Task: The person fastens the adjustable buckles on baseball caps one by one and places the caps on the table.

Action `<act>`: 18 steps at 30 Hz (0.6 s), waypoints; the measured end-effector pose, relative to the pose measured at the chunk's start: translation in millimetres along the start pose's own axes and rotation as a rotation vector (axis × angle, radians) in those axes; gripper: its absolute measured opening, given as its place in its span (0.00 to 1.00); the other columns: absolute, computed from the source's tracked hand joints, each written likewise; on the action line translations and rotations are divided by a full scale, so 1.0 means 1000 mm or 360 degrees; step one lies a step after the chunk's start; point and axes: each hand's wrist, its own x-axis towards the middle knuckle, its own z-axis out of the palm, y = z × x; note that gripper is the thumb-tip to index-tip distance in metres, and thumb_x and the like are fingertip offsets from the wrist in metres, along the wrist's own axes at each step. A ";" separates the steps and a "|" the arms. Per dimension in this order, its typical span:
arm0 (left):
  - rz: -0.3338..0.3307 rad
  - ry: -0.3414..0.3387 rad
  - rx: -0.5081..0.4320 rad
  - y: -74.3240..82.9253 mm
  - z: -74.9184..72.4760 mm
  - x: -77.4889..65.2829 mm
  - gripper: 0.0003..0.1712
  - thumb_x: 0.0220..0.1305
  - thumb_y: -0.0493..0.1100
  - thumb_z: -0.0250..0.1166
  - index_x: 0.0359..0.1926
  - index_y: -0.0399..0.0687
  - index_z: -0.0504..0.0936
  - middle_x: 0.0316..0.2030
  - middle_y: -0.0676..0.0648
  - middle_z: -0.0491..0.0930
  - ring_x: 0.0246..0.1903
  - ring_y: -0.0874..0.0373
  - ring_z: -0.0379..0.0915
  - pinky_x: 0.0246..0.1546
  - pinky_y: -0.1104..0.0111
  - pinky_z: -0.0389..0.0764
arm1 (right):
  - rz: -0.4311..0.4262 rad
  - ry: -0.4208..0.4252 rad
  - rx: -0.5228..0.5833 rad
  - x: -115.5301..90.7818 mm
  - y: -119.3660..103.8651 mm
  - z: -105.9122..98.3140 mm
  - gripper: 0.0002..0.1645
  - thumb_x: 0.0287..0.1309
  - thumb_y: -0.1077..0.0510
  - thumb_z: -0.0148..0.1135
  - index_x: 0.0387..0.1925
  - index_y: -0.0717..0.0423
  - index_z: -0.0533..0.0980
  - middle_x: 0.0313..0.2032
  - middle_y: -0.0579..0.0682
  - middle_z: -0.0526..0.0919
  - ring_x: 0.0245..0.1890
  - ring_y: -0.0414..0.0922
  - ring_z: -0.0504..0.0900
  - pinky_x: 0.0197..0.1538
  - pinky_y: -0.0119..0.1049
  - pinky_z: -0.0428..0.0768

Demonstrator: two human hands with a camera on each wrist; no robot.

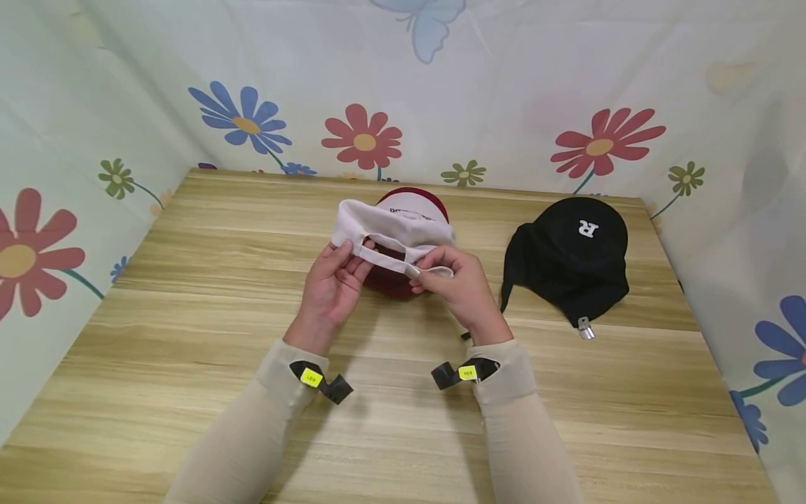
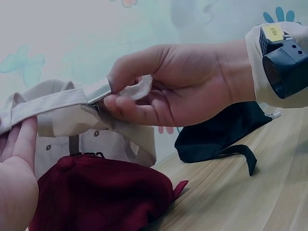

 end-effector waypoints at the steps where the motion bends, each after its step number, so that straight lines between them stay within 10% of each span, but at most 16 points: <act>1: 0.0003 -0.0002 -0.0008 0.000 0.000 0.000 0.11 0.73 0.32 0.49 0.51 0.41 0.74 0.42 0.45 0.84 0.40 0.55 0.85 0.47 0.66 0.84 | 0.0001 0.0003 0.0003 0.000 -0.001 0.000 0.10 0.55 0.75 0.60 0.28 0.58 0.74 0.34 0.50 0.82 0.26 0.42 0.83 0.32 0.34 0.86; 18: 0.0074 0.0160 0.0034 -0.001 0.000 0.002 0.14 0.72 0.30 0.48 0.53 0.39 0.75 0.44 0.45 0.85 0.45 0.55 0.83 0.47 0.64 0.84 | -0.0070 0.0007 0.0187 0.000 -0.002 0.002 0.15 0.55 0.78 0.59 0.26 0.56 0.71 0.37 0.50 0.84 0.25 0.41 0.83 0.31 0.33 0.85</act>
